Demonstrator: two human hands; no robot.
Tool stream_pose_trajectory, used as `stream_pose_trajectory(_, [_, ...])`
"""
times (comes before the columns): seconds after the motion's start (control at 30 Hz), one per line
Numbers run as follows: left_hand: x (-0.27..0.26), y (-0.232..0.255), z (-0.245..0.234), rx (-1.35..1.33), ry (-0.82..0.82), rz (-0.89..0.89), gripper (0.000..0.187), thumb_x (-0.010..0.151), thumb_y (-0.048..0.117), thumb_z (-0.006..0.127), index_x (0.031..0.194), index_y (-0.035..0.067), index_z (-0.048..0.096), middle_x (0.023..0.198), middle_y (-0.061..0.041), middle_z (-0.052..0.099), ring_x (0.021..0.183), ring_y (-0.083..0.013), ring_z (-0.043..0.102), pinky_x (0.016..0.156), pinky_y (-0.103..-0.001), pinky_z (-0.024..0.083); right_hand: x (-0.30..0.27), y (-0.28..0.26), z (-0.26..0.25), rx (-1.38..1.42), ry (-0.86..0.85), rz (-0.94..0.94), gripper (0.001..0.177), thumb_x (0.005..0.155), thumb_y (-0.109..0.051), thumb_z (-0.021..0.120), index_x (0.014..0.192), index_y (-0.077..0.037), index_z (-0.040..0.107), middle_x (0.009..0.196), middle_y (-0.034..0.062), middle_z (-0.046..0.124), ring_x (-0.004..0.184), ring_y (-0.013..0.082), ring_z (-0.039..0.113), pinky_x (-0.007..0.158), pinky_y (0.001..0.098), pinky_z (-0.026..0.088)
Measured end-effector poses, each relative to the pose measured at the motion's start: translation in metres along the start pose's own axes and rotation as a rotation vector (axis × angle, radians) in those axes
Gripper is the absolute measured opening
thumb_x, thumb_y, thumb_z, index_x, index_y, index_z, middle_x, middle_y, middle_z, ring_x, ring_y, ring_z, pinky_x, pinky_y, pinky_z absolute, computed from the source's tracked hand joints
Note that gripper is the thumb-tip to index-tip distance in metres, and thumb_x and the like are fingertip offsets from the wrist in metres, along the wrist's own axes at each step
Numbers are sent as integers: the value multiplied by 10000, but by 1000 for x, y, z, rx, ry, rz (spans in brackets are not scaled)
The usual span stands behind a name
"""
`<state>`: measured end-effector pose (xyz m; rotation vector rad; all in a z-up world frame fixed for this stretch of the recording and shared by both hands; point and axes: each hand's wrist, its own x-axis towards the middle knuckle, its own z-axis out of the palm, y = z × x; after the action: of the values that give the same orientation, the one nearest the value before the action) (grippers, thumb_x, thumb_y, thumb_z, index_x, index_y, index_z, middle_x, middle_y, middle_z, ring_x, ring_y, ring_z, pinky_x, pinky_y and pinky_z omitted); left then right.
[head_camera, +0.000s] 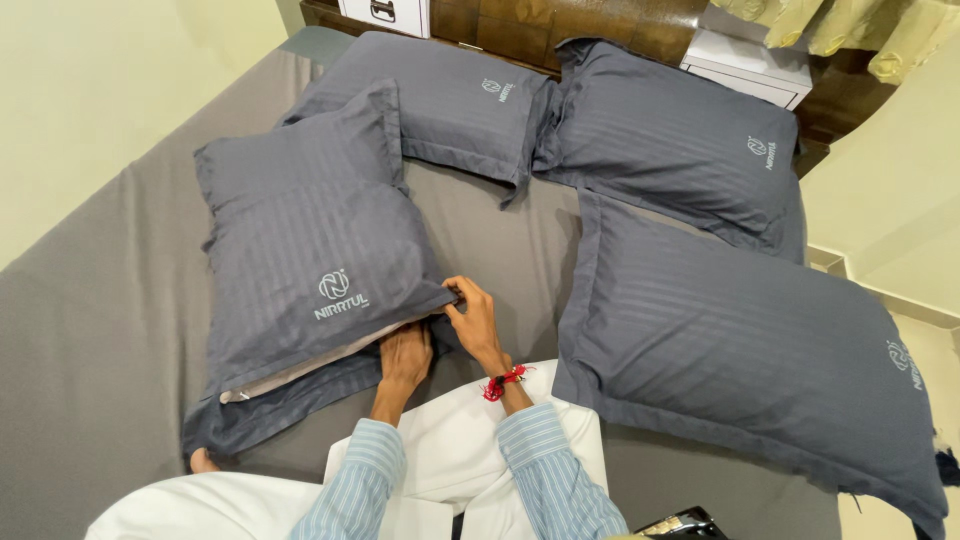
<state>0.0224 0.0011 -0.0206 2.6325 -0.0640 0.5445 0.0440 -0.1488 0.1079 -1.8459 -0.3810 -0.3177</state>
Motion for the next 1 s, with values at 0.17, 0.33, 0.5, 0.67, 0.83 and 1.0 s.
stream_pose_trajectory(0.17, [18, 14, -8, -120, -140, -149, 499, 837, 374, 651, 1203, 34, 672, 1241, -228, 661, 1186, -408, 584, 1040, -507, 419, 3, -1, 0, 34, -15, 42, 231, 811, 46, 706, 1027, 7, 638, 964, 114, 696, 834, 224, 697, 748, 328, 558])
stream_pose_trajectory(0.33, [20, 15, -15, -165, -254, -233, 502, 859, 378, 669, 1222, 32, 662, 1232, -229, 661, 1170, -404, 594, 1020, -494, 439, 1, 2, -4, 45, -53, 36, 241, 793, 55, 723, 1014, 4, 640, 944, 107, 694, 817, 213, 704, 755, 325, 565])
stream_pose_trajectory(0.5, [-3, 31, -19, -193, -50, -145, 554, 751, 271, 769, 1227, 8, 660, 1199, -236, 670, 1159, -415, 589, 1029, -499, 429, 3, 6, 0, 39, -60, -6, 250, 789, 63, 711, 1025, 1, 651, 948, 106, 695, 853, 211, 711, 778, 328, 573])
stream_pose_trajectory(0.67, [-22, 61, -49, -96, 13, -147, 730, 629, 279, 850, 1255, -23, 627, 1322, -251, 592, 1227, -431, 488, 1058, -508, 361, 1, -4, -3, 24, -173, 26, 262, 787, 52, 728, 1035, -7, 669, 966, 107, 727, 885, 211, 711, 815, 340, 567])
stream_pose_trajectory(0.83, [-24, 79, -76, 12, -15, -74, 827, 621, 315, 840, 1304, -60, 563, 1325, -210, 593, 1317, -381, 453, 1097, -525, 298, 7, -9, -36, 271, -494, 27, 444, 724, 88, 660, 1151, -32, 661, 1125, 91, 711, 1047, 179, 678, 947, 318, 522])
stream_pose_trajectory(1.0, [-21, 92, -84, -35, 32, 5, 844, 670, 364, 828, 1278, -129, 514, 1282, -289, 570, 1257, -417, 484, 1091, -534, 325, 1, 4, -2, 146, -287, 120, 232, 813, 7, 730, 1041, -25, 706, 913, 70, 765, 860, 131, 727, 798, 291, 579])
